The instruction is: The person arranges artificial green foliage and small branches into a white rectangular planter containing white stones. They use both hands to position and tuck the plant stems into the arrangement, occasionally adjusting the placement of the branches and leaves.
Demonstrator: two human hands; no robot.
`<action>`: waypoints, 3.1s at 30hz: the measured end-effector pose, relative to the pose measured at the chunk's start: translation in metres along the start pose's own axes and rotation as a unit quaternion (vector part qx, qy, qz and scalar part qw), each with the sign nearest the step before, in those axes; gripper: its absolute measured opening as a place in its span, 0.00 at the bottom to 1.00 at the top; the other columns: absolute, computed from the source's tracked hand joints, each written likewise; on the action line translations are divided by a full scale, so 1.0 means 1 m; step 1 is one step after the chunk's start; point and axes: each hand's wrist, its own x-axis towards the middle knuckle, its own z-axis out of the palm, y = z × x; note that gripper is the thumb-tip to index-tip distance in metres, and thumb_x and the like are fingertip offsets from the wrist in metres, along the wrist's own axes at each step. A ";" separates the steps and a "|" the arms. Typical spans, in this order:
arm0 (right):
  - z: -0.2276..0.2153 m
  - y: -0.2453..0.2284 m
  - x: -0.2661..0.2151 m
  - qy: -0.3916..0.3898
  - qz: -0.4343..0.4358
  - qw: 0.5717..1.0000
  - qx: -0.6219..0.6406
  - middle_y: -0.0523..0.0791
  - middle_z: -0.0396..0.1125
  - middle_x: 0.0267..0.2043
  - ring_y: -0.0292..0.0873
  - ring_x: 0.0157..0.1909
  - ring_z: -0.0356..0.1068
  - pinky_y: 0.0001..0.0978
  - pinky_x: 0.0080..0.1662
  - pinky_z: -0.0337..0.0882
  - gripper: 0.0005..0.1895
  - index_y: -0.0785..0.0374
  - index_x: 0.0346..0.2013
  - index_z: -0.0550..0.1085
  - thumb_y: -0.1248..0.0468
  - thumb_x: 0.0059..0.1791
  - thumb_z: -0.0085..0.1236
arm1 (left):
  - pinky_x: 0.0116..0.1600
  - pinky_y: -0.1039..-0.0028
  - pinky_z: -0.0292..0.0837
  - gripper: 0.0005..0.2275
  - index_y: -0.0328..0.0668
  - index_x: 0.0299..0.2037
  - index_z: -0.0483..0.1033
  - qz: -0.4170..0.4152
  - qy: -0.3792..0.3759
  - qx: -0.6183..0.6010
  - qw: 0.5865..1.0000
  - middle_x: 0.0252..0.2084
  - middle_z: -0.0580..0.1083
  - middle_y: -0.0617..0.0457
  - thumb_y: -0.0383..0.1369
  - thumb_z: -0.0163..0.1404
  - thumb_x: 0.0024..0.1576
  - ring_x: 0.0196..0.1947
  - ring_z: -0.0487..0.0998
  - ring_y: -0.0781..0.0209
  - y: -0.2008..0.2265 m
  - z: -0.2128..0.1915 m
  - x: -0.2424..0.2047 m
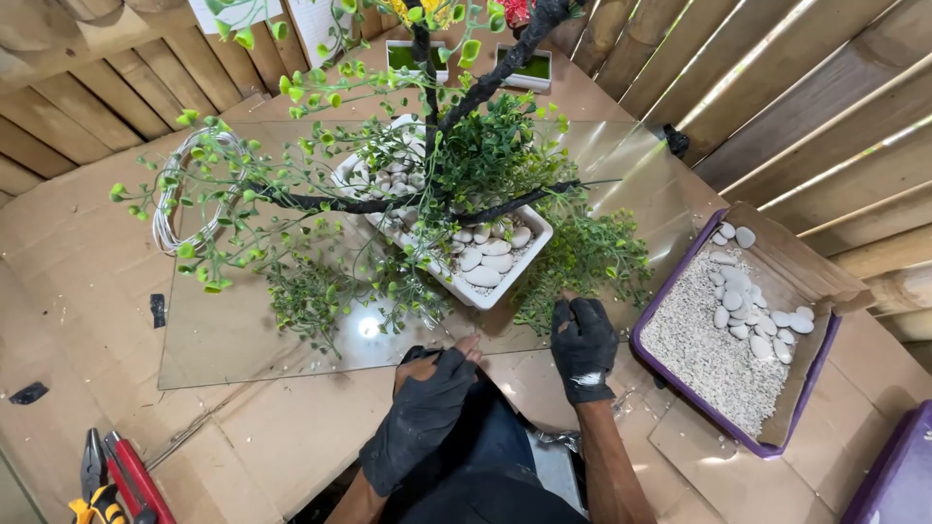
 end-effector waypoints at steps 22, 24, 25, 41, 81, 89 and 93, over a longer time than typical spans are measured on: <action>-0.001 -0.010 -0.001 0.091 -0.064 0.993 -0.047 0.48 0.68 0.30 0.51 0.30 0.68 0.43 0.32 0.68 0.05 0.64 0.31 0.76 0.69 0.52 0.61 | 0.61 0.63 0.82 0.19 0.17 0.60 0.74 0.042 0.183 0.137 0.973 0.59 0.77 0.34 0.18 0.55 0.58 0.56 0.81 0.48 0.008 -0.063 -0.016; -0.001 -0.008 -0.001 0.104 -0.062 0.991 -0.049 0.50 0.66 0.28 0.51 0.28 0.65 0.43 0.31 0.65 0.11 0.65 0.26 0.72 0.70 0.52 0.61 | 0.66 0.61 0.78 0.19 0.13 0.60 0.72 0.038 0.173 0.077 0.981 0.61 0.75 0.30 0.17 0.53 0.58 0.57 0.80 0.44 0.013 -0.059 -0.016; 0.001 -0.007 0.000 0.117 -0.049 0.991 -0.034 0.51 0.69 0.33 0.51 0.32 0.69 0.42 0.35 0.69 0.06 0.66 0.30 0.74 0.72 0.53 0.60 | 0.58 0.71 0.82 0.16 0.19 0.57 0.76 0.063 0.173 0.210 0.960 0.57 0.78 0.37 0.19 0.56 0.58 0.49 0.82 0.55 0.020 -0.049 -0.013; 0.014 0.017 -0.005 0.151 -0.016 0.984 -0.089 0.48 0.71 0.36 0.54 0.44 0.73 0.40 0.53 0.72 0.09 0.61 0.37 0.82 0.66 0.44 0.75 | 0.39 0.77 0.76 0.09 0.59 0.47 0.88 0.079 0.206 0.553 0.804 0.24 0.83 0.56 0.43 0.59 0.61 0.25 0.83 0.60 0.040 -0.032 -0.009; -0.042 -0.009 0.060 -0.080 0.293 0.698 0.649 0.51 0.70 0.40 0.44 0.34 0.69 0.29 0.34 0.67 0.13 0.64 0.50 0.75 0.68 0.51 0.62 | 0.63 0.76 0.74 0.19 0.16 0.64 0.69 0.055 0.116 0.279 0.952 0.63 0.74 0.33 0.16 0.48 0.61 0.57 0.80 0.52 0.009 -0.019 -0.024; -0.068 -0.005 0.046 -0.150 0.234 0.793 0.541 0.57 0.73 0.45 0.53 0.43 0.73 0.37 0.42 0.76 0.16 0.72 0.56 0.73 0.70 0.53 0.55 | 0.50 0.59 0.74 0.16 0.50 0.63 0.79 0.147 -0.032 0.539 0.829 0.39 0.83 0.39 0.44 0.49 0.69 0.42 0.82 0.36 -0.051 0.091 0.068; -0.072 0.006 0.040 -0.183 0.183 0.829 0.496 0.63 0.74 0.49 0.61 0.49 0.76 0.43 0.47 0.81 0.17 0.76 0.57 0.72 0.73 0.54 0.52 | 0.60 0.63 0.71 0.19 0.40 0.66 0.75 0.166 -0.046 0.421 0.890 0.49 0.81 0.33 0.41 0.49 0.70 0.49 0.81 0.39 -0.037 0.134 0.102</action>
